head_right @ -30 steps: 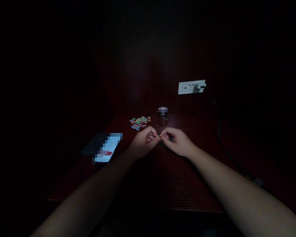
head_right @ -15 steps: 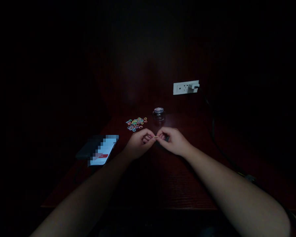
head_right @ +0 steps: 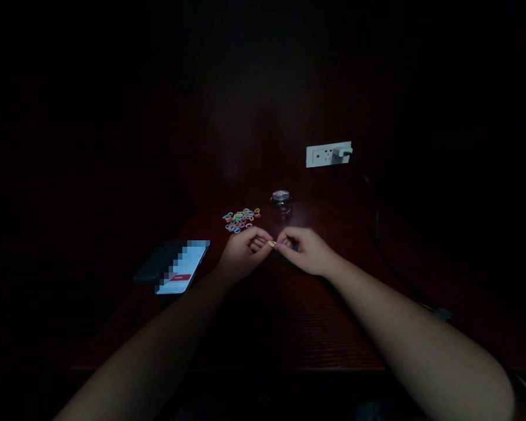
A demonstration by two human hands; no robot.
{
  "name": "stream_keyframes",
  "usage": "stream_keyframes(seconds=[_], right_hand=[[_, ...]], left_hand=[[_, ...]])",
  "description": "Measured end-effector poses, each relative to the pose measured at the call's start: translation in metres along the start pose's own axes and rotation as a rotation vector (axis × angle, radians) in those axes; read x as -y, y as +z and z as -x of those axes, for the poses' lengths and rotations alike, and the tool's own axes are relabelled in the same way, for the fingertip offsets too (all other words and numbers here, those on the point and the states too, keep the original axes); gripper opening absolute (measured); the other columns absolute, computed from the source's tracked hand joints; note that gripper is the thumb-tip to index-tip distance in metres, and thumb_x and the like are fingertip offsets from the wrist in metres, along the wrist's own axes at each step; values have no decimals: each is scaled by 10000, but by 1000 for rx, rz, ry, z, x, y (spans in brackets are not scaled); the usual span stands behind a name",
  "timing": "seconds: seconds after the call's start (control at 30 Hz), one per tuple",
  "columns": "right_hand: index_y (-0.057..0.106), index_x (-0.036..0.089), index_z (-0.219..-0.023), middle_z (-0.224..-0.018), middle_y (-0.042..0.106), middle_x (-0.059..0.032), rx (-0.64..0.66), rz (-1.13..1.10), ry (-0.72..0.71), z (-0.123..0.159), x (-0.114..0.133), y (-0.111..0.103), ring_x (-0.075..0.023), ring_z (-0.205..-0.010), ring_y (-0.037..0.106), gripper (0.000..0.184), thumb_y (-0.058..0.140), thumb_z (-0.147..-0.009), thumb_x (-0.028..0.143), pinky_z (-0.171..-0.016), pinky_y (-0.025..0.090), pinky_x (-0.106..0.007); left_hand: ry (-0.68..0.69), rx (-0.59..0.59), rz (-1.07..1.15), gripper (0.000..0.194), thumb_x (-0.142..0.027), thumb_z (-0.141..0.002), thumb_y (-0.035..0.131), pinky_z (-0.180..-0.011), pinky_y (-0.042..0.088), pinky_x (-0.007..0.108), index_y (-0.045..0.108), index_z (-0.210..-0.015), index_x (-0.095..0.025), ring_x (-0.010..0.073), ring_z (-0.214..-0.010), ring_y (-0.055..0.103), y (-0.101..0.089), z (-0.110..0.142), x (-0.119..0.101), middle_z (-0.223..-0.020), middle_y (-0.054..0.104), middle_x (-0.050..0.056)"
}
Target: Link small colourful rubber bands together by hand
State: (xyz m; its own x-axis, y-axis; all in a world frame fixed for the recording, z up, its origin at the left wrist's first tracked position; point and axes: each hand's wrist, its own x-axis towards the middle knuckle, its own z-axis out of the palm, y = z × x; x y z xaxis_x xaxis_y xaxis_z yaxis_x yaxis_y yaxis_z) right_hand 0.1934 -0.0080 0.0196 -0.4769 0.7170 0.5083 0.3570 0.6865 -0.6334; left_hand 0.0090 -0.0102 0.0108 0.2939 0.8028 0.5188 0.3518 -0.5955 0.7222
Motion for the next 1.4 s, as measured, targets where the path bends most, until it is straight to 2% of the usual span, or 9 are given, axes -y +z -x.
stream_keyframes(seconds=[0.23,0.5,0.93,1.07,1.4], right_hand=[[623,145,-768,-667,606,-24,-42,39,-7,-1,0,-1,-124,-614,528,183,552,-819,306,-575,419,-234],[629,158,-783,-688,624,-29,-21,95,-22,0,-1,-2,-135,-627,549,193,525,-841,311,-576,422,-238],[613,163,-797,-733,629,-36,-38,95,-20,-2,-3,-6,-141,-677,569,201,461,-875,268,-617,441,-247],[619,158,-864,-748,630,-42,-26,70,-20,-1,-1,-4,-145,-678,567,164,530,-836,293,-609,452,-251],[627,162,-801,-733,635,-37,-21,109,-26,-1,-6,-5,-146,-668,562,175,519,-840,294,-585,422,-242]], left_hand=[[-27,8,25,170,-261,-763,608,-583,475,183,603,-876,-134,86,-660,586,0,2,0,-764,637,38],[-83,9,8,203,-321,-776,606,-574,465,188,620,-864,-139,95,-659,588,-1,1,2,-759,647,38],[-98,42,41,205,-328,-794,593,-578,470,194,628,-867,-140,101,-652,595,-3,0,5,-760,661,38],[-93,26,47,205,-325,-786,600,-578,473,196,634,-863,-138,106,-660,600,-3,0,5,-764,661,41],[-74,44,25,202,-322,-788,598,-578,461,188,639,-871,-143,99,-656,589,-3,0,6,-761,656,32]])
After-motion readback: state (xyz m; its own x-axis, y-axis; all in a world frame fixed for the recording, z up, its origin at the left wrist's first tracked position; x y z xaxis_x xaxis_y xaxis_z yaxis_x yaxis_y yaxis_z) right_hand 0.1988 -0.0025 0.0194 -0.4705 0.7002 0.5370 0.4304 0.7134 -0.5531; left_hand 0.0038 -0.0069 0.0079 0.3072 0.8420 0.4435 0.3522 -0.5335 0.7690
